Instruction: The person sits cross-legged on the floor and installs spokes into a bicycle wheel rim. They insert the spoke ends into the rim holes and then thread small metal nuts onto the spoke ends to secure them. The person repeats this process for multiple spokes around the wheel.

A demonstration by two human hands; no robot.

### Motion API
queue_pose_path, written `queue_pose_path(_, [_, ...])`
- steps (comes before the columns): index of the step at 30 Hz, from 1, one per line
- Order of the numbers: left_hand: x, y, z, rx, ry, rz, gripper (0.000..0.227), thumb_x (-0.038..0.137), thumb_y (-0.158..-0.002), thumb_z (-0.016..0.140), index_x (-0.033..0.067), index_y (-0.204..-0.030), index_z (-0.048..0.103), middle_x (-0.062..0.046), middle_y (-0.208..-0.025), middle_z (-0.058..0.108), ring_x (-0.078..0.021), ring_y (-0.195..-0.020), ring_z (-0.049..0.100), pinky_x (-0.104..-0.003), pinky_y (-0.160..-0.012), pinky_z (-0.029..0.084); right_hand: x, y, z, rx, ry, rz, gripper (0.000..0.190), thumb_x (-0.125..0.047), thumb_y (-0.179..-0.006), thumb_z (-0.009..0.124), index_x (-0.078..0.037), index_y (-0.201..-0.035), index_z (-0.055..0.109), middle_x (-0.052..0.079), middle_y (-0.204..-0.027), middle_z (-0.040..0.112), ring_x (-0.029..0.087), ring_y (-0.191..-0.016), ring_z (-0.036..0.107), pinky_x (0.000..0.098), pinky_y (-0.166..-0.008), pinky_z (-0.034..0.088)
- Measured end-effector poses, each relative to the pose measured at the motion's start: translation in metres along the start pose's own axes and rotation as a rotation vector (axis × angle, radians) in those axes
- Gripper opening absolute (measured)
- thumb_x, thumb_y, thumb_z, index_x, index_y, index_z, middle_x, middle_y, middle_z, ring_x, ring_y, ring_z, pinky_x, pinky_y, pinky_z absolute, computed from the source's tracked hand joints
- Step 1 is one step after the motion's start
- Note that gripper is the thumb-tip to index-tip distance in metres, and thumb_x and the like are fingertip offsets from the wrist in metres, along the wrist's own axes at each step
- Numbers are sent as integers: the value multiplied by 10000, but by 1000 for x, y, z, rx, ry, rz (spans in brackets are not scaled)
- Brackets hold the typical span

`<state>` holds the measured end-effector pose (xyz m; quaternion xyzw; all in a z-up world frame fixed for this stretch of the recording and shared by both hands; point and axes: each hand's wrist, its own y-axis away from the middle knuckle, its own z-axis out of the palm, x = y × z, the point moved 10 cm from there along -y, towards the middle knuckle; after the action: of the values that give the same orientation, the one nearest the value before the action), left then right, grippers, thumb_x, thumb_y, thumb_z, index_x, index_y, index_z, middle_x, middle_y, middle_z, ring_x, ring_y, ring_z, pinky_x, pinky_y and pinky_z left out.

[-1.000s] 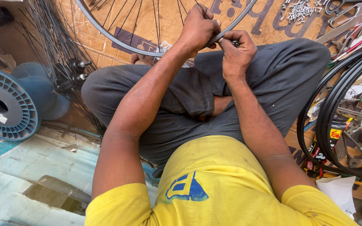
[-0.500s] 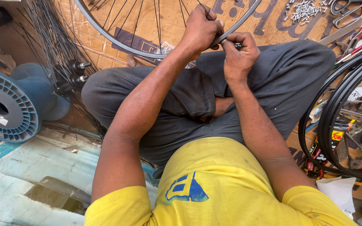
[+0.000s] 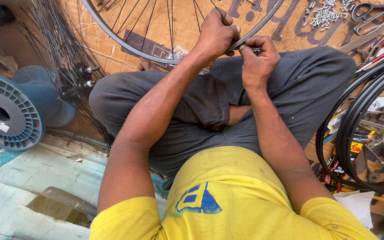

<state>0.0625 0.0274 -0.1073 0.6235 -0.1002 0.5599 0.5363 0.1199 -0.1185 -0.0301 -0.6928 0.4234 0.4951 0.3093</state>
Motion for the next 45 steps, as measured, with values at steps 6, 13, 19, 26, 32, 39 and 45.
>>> queue_pose_path(6, [-3, -1, -1, 16, -9, -10, 260, 59, -911, 681, 8, -1048, 466, -139, -783, 690, -172, -602, 729, -327, -410, 596, -9, -2, 4, -7, 125, -104, 155, 89, -889, 762, -23, -903, 655, 26, -840, 681, 82, -767, 630, 254, -684, 531])
queue_pose_path(13, [-9, -6, -1, 23, 15, 29, 278, 49, -901, 706, 6, -1058, 480, -132, -808, 683, -171, -625, 729, -333, -438, 613, -3, 3, 9, -43, 4, -64, 148, 107, -885, 720, -22, -916, 653, 22, -875, 686, 93, -774, 650, 254, -680, 545])
queue_pose_path(19, [0, 0, -1, 15, 19, 9, 292, 57, -885, 698, 4, -1052, 464, -146, -789, 696, -183, -609, 740, -336, -414, 600, 11, 0, 3, 1, -120, 87, 154, 97, -893, 734, -19, -915, 635, 7, -856, 638, 73, -741, 569, 239, -662, 485])
queue_pose_path(26, [0, -1, 0, 15, 29, 14, 301, 47, -880, 695, 0, -1070, 467, -152, -796, 700, -184, -612, 745, -329, -409, 614, -6, 0, 6, -26, 107, -67, 167, 107, -895, 725, -27, -902, 625, 9, -853, 641, 69, -751, 573, 236, -675, 493])
queue_pose_path(32, [2, 0, 0, 16, -25, 12, 255, 54, -912, 678, -4, -1050, 472, -153, -794, 691, -178, -617, 761, -322, -420, 638, 5, -1, 8, -59, -159, 26, 180, 136, -949, 713, -23, -956, 629, 30, -927, 653, 88, -861, 676, 252, -795, 626])
queue_pose_path(39, [1, 0, 0, 12, 25, 3, 267, 38, -900, 684, -1, -1041, 460, -131, -796, 665, -183, -599, 736, -329, -407, 612, 21, -5, 7, -97, -264, 90, 212, 156, -928, 749, -16, -950, 628, 41, -935, 662, 107, -869, 672, 264, -809, 630])
queue_pose_path(45, [4, 1, -2, 37, 13, -11, 280, 41, -884, 695, -1, -1039, 466, -133, -785, 675, -185, -583, 731, -334, -393, 606, 21, -5, 8, -124, -232, 27, 237, 158, -923, 773, -30, -935, 628, 24, -928, 651, 103, -857, 655, 263, -793, 600])
